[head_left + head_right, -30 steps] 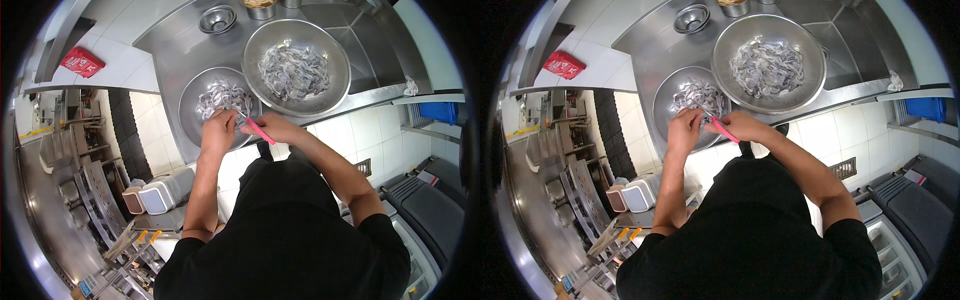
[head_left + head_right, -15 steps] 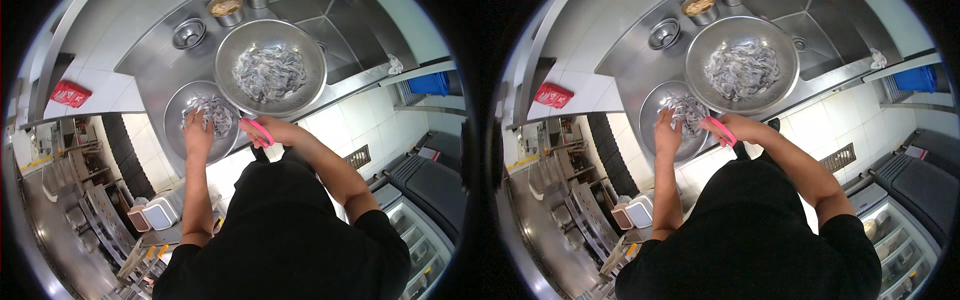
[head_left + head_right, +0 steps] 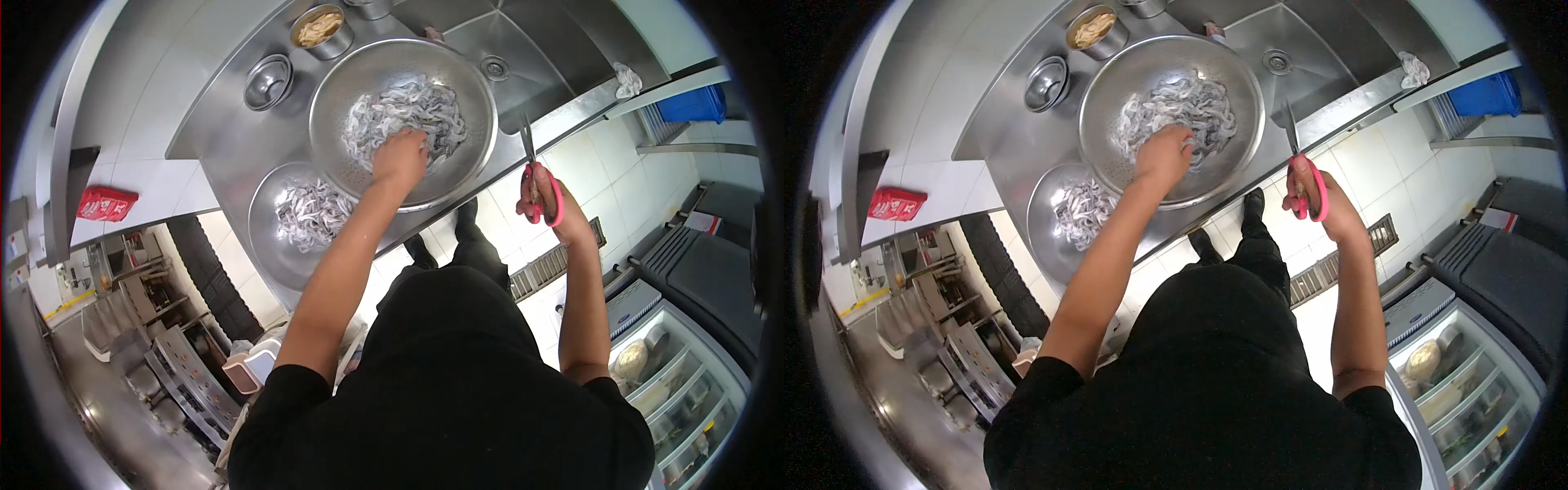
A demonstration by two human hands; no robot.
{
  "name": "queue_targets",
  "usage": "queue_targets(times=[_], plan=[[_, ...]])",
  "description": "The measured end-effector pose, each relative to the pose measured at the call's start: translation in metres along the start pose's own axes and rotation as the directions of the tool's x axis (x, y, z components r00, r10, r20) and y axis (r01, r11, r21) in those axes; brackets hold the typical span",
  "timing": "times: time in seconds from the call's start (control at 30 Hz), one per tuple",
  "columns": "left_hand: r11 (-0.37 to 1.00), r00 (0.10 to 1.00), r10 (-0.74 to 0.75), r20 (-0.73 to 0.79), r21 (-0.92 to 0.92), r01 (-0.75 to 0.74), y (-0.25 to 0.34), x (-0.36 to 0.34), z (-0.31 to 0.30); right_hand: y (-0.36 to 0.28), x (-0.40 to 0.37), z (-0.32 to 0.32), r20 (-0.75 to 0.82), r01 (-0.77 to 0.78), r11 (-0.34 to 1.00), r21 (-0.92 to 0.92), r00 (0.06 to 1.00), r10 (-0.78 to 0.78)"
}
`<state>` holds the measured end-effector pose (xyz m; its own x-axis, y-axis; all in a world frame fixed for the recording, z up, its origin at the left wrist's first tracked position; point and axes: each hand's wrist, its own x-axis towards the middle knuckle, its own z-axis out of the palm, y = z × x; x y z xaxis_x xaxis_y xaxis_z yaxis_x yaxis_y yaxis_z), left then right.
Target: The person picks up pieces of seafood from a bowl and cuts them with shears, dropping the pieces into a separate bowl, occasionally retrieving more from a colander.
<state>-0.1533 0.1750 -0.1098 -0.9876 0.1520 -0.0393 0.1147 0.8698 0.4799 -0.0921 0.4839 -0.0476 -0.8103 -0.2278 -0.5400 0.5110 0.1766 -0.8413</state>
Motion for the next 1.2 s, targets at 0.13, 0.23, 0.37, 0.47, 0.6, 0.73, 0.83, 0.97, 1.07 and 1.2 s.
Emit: queue_targets(times=[0.13, 0.23, 0.37, 0.47, 0.6, 0.73, 0.83, 0.97, 1.07, 1.2], plan=[[1.000, 0.985, 0.013, 0.172, 0.022, -0.017, 0.006, 0.033, 0.037, 0.012, 0.000, -0.020, -0.010, -0.019, 1.000, 0.014, 1.000, 0.020], [0.999, 0.990, -0.031, 0.135, -0.034, 0.036, 0.013, 0.042, 0.065, 0.019, 0.000, -0.019, -0.022, -0.058, 0.998, 0.037, 0.998, 0.059], [0.988, 0.978, -0.153, 0.140, -0.011, 0.156, 0.007, 0.051, 0.094, 0.034, 0.007, -0.020, 0.016, -0.052, 0.994, 0.092, 0.999, 0.051], [0.976, 0.944, -0.218, 0.249, 0.046, 0.213, 0.010, 0.058, 0.091, 0.034, 0.010, -0.018, 0.025, -0.079, 0.993, 0.092, 0.997, 0.077], [0.965, 0.947, -0.181, 0.264, -0.135, 0.223, -0.009, 0.062, 0.092, 0.025, 0.015, -0.019, 0.042, -0.103, 0.992, 0.072, 0.994, 0.100], [0.981, 0.986, -0.154, 0.058, -0.114, 0.160, 0.002, 0.052, 0.077, 0.018, 0.020, -0.015, 0.031, -0.078, 0.995, 0.058, 0.997, 0.077], [0.995, 0.994, -0.099, -0.047, -0.004, 0.099, 0.026, 0.048, 0.061, 0.015, 0.024, -0.011, 0.014, -0.084, 0.994, 0.067, 0.996, 0.084], [0.989, 0.980, -0.148, 0.133, 0.022, 0.146, 0.027, 0.051, 0.067, 0.019, 0.026, -0.005, 0.047, -0.069, 0.996, 0.061, 0.997, 0.066], [0.990, 0.988, -0.128, 0.092, -0.050, 0.133, 0.016, 0.054, 0.083, 0.018, 0.022, 0.000, 0.054, -0.110, 0.993, 0.047, 0.993, 0.107], [0.998, 0.994, -0.048, 0.095, -0.033, 0.051, 0.007, 0.067, 0.096, 0.022, 0.019, 0.000, 0.066, -0.125, 0.991, 0.046, 0.990, 0.122]])
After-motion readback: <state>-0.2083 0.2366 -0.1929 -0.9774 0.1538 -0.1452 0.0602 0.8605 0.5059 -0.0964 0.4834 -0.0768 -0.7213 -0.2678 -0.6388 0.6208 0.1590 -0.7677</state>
